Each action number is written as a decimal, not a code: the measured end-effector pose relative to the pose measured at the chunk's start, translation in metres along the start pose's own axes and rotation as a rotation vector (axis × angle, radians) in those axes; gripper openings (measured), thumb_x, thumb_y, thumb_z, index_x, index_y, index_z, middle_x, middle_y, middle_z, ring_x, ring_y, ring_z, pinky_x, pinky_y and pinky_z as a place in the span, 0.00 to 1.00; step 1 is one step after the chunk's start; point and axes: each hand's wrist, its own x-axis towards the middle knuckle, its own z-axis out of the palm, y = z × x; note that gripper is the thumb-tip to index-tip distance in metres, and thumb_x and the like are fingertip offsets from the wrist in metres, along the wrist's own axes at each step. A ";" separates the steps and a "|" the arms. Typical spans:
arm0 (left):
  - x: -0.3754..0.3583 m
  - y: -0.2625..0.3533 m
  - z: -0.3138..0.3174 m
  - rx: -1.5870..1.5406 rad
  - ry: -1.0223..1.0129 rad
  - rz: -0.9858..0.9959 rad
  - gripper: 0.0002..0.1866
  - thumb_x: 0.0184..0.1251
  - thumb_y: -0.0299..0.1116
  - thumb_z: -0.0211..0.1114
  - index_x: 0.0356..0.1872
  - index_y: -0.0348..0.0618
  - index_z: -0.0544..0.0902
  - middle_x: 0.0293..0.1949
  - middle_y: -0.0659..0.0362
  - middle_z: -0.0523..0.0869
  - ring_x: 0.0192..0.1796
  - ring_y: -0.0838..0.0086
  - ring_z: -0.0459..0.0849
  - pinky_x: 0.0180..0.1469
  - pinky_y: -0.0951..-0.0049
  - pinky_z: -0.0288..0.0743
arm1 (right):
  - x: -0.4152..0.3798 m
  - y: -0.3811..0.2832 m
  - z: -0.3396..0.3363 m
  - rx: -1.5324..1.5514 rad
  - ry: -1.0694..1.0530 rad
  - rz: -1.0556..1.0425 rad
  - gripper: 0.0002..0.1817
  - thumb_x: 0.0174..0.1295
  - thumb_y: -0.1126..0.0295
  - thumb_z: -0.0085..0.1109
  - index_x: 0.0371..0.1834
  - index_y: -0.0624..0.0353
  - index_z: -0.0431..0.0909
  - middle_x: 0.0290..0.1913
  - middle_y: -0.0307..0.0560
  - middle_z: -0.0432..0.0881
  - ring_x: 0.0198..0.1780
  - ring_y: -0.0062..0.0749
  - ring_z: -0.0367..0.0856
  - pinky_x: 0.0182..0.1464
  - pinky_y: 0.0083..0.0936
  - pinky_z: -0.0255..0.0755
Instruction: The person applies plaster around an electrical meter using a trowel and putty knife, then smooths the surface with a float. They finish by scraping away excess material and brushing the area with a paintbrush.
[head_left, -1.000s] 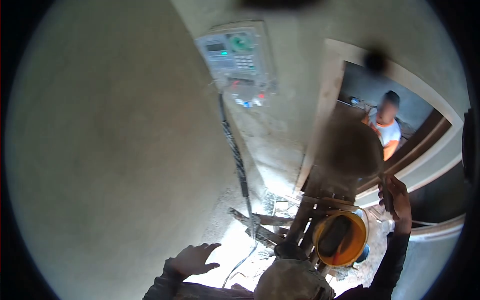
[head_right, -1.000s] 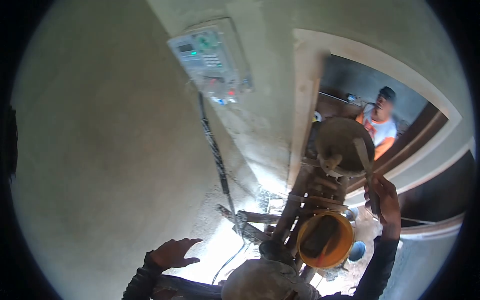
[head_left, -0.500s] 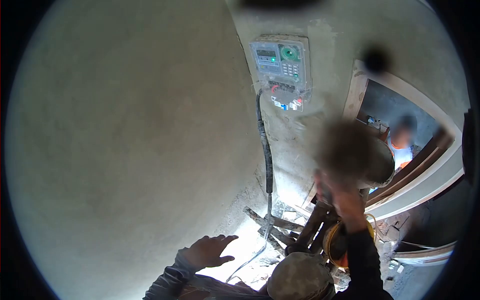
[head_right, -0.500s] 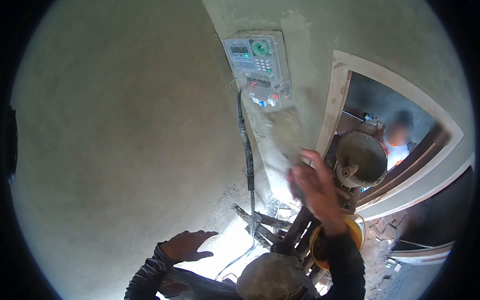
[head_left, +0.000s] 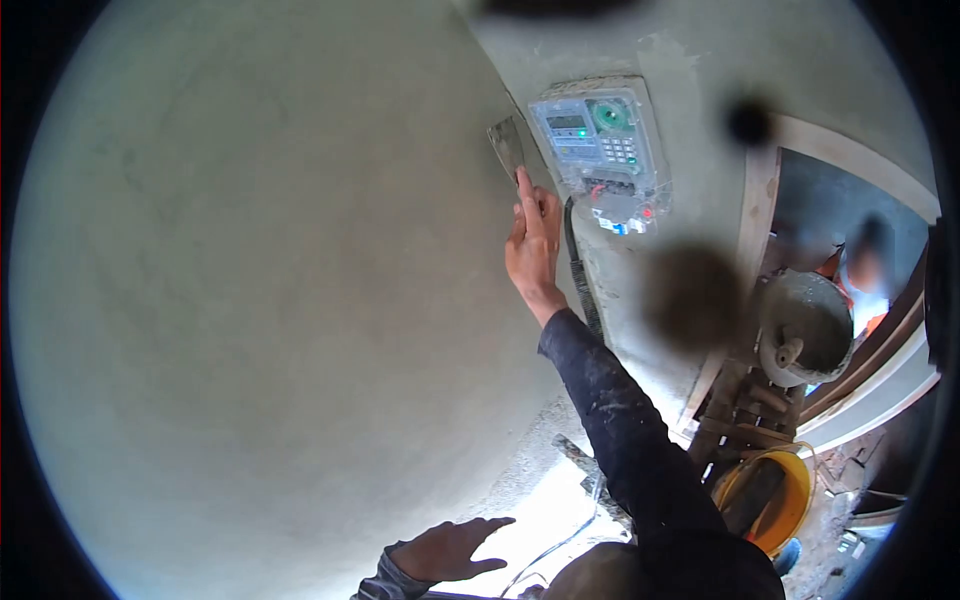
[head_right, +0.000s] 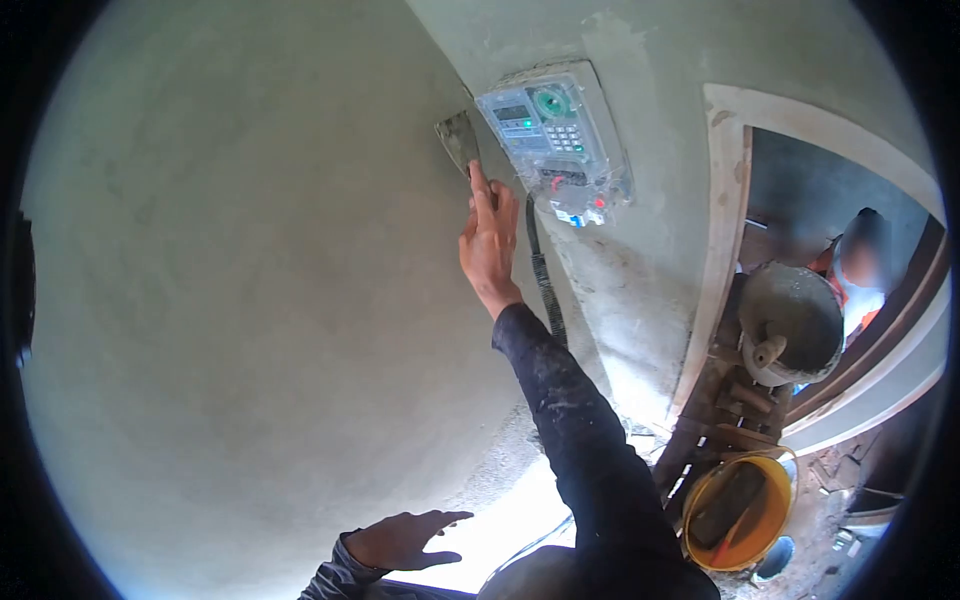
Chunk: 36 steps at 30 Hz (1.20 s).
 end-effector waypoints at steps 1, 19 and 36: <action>0.000 -0.006 0.004 0.004 0.005 -0.014 0.38 0.74 0.56 0.63 0.77 0.48 0.64 0.61 0.40 0.82 0.61 0.51 0.84 0.63 0.56 0.78 | 0.004 0.000 0.004 -0.040 0.013 -0.023 0.40 0.61 0.90 0.53 0.78 0.52 0.66 0.53 0.54 0.69 0.54 0.51 0.71 0.58 0.45 0.69; 0.012 -0.025 0.016 0.071 0.096 0.104 0.37 0.75 0.57 0.61 0.77 0.49 0.64 0.47 0.44 0.86 0.42 0.51 0.88 0.48 0.56 0.82 | 0.042 0.031 0.026 -0.224 -0.043 0.064 0.50 0.55 0.86 0.60 0.82 0.35 0.60 0.71 0.55 0.65 0.70 0.63 0.66 0.74 0.65 0.49; 0.016 -0.029 0.016 0.047 0.037 0.079 0.37 0.75 0.57 0.60 0.77 0.50 0.63 0.50 0.43 0.85 0.42 0.51 0.88 0.49 0.56 0.83 | 0.040 0.027 0.029 -0.427 0.028 0.015 0.48 0.57 0.86 0.58 0.82 0.33 0.60 0.70 0.52 0.67 0.65 0.57 0.73 0.69 0.54 0.60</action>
